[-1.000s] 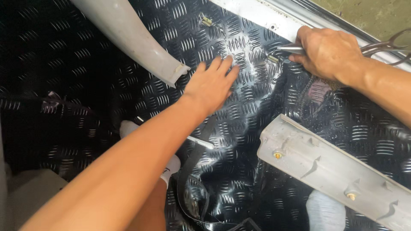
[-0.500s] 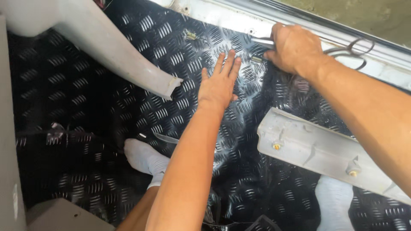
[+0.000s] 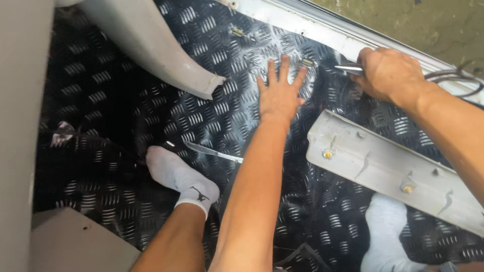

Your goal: The person fits a black textured floor mat into a car footwell, cutting the material with shears and tucking the edges under the interior plastic trim pieces by hand and with a tool.

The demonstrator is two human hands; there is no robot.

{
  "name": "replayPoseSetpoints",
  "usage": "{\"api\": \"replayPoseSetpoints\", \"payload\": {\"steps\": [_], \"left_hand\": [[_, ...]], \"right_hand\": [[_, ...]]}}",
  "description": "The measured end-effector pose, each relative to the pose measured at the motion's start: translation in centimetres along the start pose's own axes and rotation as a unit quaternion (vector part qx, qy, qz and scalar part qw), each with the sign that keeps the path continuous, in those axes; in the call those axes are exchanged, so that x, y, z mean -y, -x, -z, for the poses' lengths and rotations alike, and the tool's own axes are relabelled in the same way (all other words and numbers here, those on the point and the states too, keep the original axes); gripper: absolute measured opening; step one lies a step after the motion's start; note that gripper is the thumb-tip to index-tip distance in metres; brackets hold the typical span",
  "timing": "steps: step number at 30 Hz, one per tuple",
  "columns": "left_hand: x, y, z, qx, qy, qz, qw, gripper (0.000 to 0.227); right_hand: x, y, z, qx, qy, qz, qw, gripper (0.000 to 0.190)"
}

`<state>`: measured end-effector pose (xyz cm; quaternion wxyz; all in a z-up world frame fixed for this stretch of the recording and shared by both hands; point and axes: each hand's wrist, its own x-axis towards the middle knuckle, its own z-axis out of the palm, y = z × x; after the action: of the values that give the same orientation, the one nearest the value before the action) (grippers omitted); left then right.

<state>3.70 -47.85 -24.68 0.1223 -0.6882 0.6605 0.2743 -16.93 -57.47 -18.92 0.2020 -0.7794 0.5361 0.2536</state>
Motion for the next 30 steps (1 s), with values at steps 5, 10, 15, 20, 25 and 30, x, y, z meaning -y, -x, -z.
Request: {"api": "replayPoseSetpoints", "payload": {"steps": [5,10,15,20,25,30], "left_hand": [[-0.3,-0.3,1.4,0.065,-0.010,0.002,0.998,0.092],[0.0,-1.3,2.5,0.109,-0.029,-0.006,0.994,0.095],[0.6,-0.9,2.4,0.085,-0.010,-0.010,0.996,0.092],[1.1,-0.7,1.3,0.026,0.032,-0.003,0.999,0.106],[1.0,-1.7,2.4,0.097,0.020,0.015,0.995,0.110],[1.2,-1.6,3.2,0.119,0.026,0.018,0.992,0.111]], "right_hand": [[0.7,-0.4,0.7,-0.005,-0.041,0.009,0.999,0.036],[3.1,-2.8,0.6,-0.028,-0.070,0.005,0.997,0.033],[5.9,-4.2,-0.6,-0.019,-0.116,-0.027,0.993,0.031],[6.8,-4.5,-2.9,-0.043,-0.122,-0.015,0.991,0.038],[6.4,-6.0,-2.1,0.006,-0.133,-0.035,0.990,0.034],[6.6,-6.3,-2.0,0.011,-0.151,-0.052,0.987,0.032]]}}
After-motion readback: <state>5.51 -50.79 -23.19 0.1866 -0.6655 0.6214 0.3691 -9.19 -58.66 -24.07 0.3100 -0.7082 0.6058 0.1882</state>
